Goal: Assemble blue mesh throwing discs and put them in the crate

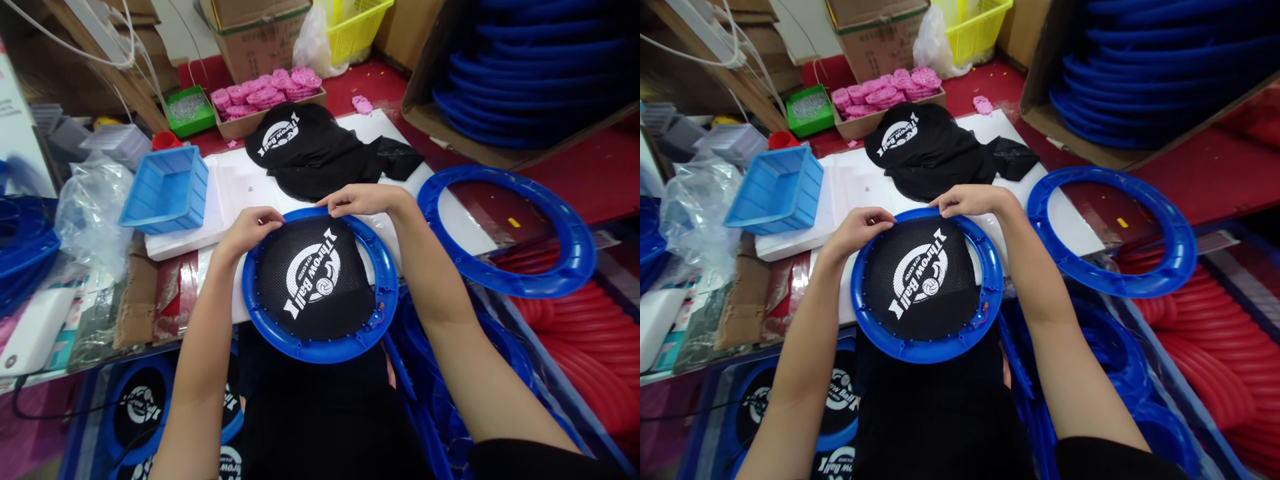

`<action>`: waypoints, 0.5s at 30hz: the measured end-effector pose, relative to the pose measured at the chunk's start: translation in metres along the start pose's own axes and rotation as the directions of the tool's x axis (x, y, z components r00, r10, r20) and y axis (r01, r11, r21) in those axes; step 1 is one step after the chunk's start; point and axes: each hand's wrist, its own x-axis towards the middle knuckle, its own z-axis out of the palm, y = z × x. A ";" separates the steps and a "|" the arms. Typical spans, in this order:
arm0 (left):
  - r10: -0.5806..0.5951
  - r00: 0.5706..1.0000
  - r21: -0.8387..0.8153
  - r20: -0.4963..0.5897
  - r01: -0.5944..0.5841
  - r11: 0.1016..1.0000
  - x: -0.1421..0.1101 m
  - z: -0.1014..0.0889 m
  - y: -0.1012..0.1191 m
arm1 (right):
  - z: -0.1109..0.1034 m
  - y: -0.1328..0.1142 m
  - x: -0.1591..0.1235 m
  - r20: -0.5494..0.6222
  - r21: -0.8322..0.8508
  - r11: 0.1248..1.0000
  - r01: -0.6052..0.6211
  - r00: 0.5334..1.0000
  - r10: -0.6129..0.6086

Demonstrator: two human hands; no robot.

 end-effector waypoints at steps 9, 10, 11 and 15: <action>-0.016 0.998 -0.058 0.067 0.020 0.998 -0.003 -0.005 0.000 | 0.008 -0.004 -0.003 -0.100 -0.139 0.990 0.010 0.995 -0.024; -0.016 0.997 -0.050 0.072 0.019 0.999 -0.003 -0.005 0.001 | 0.008 -0.005 -0.003 -0.107 -0.152 0.988 0.011 0.994 -0.027; -0.012 0.997 -0.035 0.070 0.014 0.999 -0.004 -0.005 0.002 | 0.008 -0.006 -0.003 -0.115 -0.165 0.986 0.010 0.993 -0.029; 0.048 0.998 0.058 0.044 -0.050 0.997 -0.006 -0.004 0.003 | 0.009 -0.007 -0.001 -0.145 -0.201 0.980 0.003 0.989 -0.033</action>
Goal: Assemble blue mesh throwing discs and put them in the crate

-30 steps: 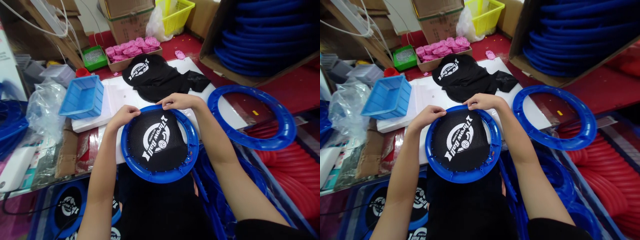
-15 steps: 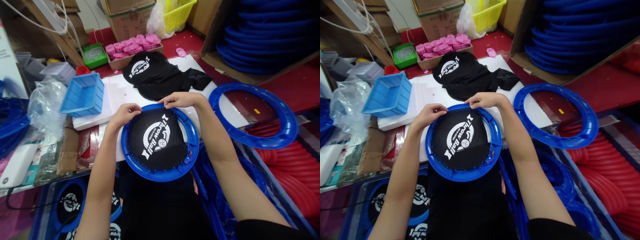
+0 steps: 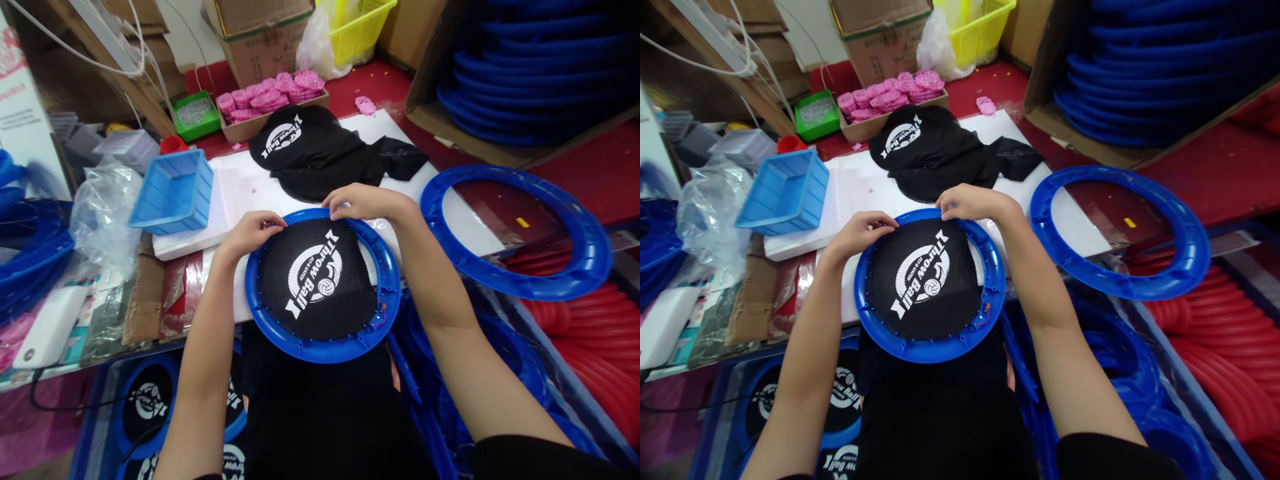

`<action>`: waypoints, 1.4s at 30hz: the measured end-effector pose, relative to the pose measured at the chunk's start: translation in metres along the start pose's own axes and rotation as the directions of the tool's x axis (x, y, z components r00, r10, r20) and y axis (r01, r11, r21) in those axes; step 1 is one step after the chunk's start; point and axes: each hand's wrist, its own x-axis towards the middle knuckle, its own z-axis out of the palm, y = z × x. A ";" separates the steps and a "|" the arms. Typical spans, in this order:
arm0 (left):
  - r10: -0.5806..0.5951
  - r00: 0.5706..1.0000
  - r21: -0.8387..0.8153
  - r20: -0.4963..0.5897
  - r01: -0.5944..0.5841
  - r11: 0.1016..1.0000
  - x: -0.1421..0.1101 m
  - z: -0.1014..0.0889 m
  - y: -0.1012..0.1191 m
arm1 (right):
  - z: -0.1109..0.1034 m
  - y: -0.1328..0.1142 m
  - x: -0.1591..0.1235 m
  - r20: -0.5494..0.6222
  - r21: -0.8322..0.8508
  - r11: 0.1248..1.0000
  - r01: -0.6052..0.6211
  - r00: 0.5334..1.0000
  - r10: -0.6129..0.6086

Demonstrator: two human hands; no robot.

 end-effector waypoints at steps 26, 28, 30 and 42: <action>0.193 0.973 0.405 0.124 -0.227 0.886 -0.006 0.025 0.018 | 0.026 -0.017 0.011 0.099 -0.032 0.998 0.046 0.994 -0.043; 0.182 0.979 0.345 0.093 -0.203 0.916 -0.004 0.024 0.018 | 0.019 -0.020 0.008 0.072 0.014 0.999 0.049 0.996 -0.050; 0.183 0.981 0.290 0.066 -0.195 0.937 -0.002 0.023 0.019 | 0.012 -0.022 0.006 0.042 0.067 0.996 0.050 0.998 -0.053; -0.025 0.998 -0.062 -0.059 0.022 0.998 0.012 0.027 0.014 | 0.011 -0.013 0.008 -0.013 0.092 0.995 0.026 1.000 -0.024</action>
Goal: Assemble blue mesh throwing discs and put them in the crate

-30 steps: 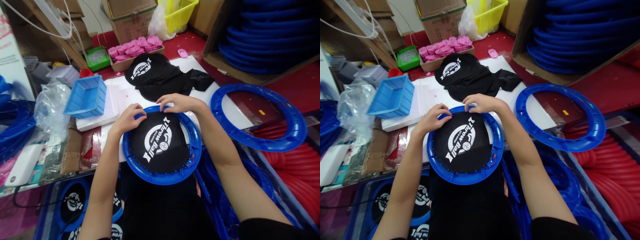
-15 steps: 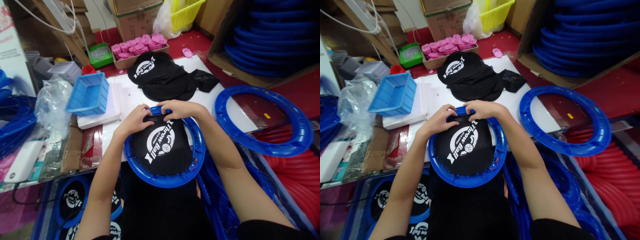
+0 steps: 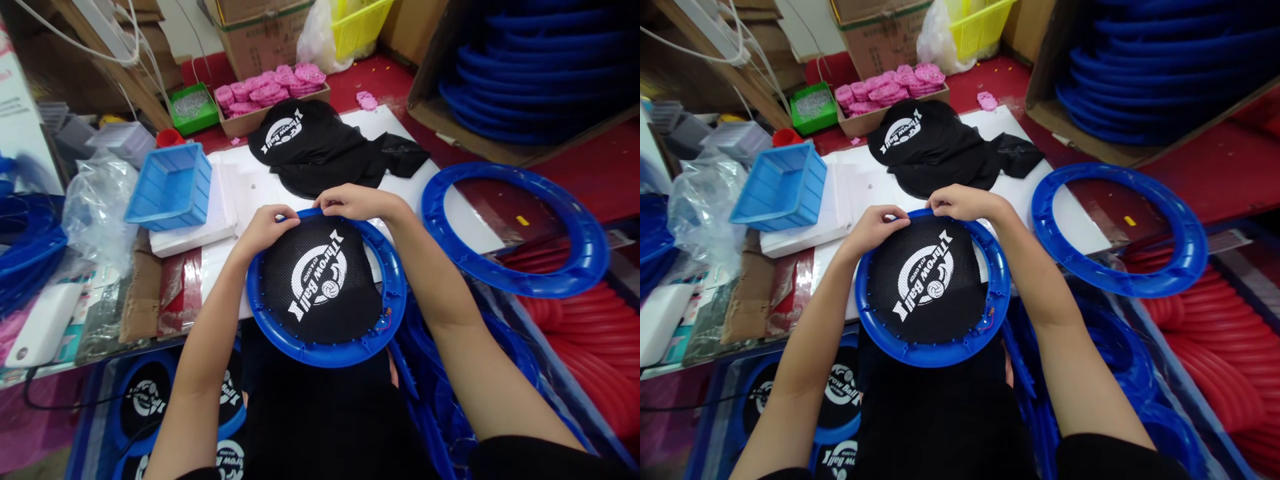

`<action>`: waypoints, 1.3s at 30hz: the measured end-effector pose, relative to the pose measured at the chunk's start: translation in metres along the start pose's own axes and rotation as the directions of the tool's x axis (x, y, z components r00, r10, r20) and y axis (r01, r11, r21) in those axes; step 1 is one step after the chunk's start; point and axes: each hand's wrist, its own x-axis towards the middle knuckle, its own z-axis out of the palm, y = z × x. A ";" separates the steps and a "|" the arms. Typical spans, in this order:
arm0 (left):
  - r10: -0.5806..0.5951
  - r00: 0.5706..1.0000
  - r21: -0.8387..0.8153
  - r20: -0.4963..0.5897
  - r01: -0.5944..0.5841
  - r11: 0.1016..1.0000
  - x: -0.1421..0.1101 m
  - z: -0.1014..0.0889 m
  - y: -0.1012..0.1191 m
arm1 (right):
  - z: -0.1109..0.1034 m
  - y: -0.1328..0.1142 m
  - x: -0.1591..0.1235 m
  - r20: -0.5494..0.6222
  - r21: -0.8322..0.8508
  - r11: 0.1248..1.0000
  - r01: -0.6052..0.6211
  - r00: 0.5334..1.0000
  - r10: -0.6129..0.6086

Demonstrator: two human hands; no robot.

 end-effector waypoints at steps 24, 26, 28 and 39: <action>0.092 0.994 0.058 0.062 -0.096 0.994 0.012 0.002 -0.001 | 0.005 0.017 0.007 -0.027 0.048 0.993 0.107 0.994 -0.106; 0.111 0.992 0.093 0.063 -0.116 0.989 0.012 0.003 0.000 | 0.006 0.016 0.007 -0.038 0.040 0.994 0.101 0.994 -0.100; 0.118 0.991 0.121 0.060 -0.125 0.985 0.013 0.004 0.000 | 0.006 0.016 0.007 -0.042 0.033 0.995 0.092 0.995 -0.091; 0.007 0.999 0.095 0.054 -0.012 0.995 0.016 0.006 -0.003 | 0.001 0.019 0.006 0.026 0.039 0.995 0.087 0.996 -0.088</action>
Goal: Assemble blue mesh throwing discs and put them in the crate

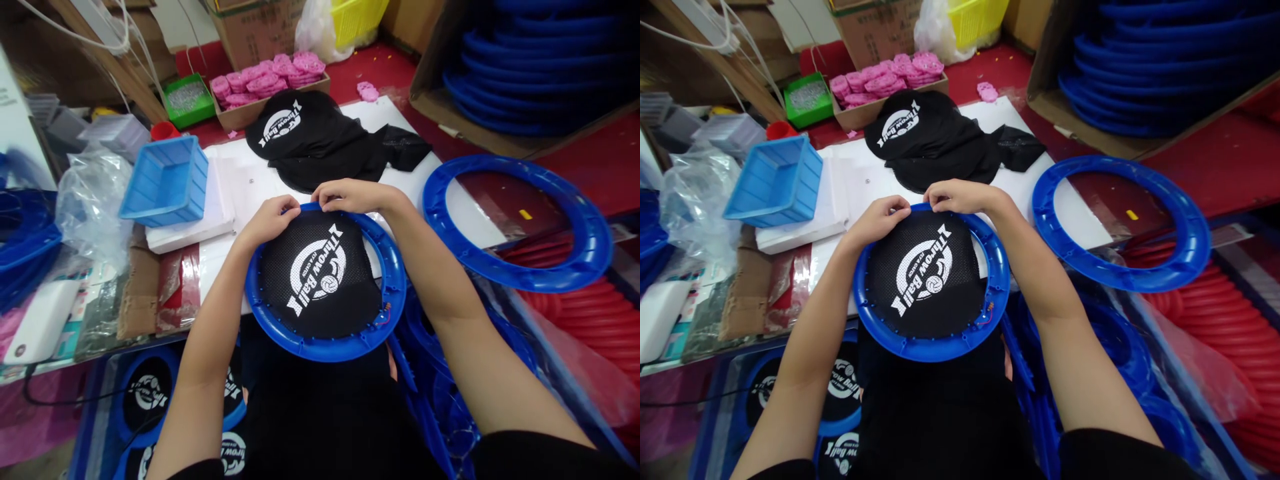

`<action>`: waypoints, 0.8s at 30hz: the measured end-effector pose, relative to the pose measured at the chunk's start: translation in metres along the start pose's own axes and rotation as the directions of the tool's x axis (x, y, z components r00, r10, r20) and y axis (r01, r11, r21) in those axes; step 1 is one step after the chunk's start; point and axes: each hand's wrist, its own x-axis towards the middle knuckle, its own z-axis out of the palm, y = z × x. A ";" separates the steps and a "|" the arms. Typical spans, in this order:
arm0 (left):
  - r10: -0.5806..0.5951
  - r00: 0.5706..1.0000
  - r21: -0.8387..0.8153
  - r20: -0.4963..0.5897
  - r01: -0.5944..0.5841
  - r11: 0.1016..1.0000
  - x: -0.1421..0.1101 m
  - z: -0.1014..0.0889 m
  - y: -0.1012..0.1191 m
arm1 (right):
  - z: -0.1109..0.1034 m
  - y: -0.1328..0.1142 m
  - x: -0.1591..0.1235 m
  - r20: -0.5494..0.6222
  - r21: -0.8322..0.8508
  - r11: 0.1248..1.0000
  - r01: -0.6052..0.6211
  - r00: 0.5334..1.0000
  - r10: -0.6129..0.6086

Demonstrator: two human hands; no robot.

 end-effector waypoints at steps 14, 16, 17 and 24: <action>0.007 1.000 -0.163 0.031 -0.002 0.987 0.000 -0.007 -0.007 | -0.002 0.005 0.001 0.033 0.116 0.993 0.034 0.999 -0.038; 0.029 0.998 -0.175 0.051 -0.019 0.984 -0.003 -0.008 -0.007 | -0.003 0.006 0.001 0.075 0.142 0.989 0.028 0.996 -0.039; 0.038 0.997 -0.176 0.062 -0.027 0.984 -0.005 -0.008 -0.006 | -0.004 0.006 0.001 0.094 0.152 0.988 0.025 0.995 -0.039; 0.094 0.990 -0.126 0.102 -0.081 0.989 -0.006 -0.014 -0.004 | 0.005 0.012 0.004 0.050 0.107 0.991 0.076 0.995 -0.082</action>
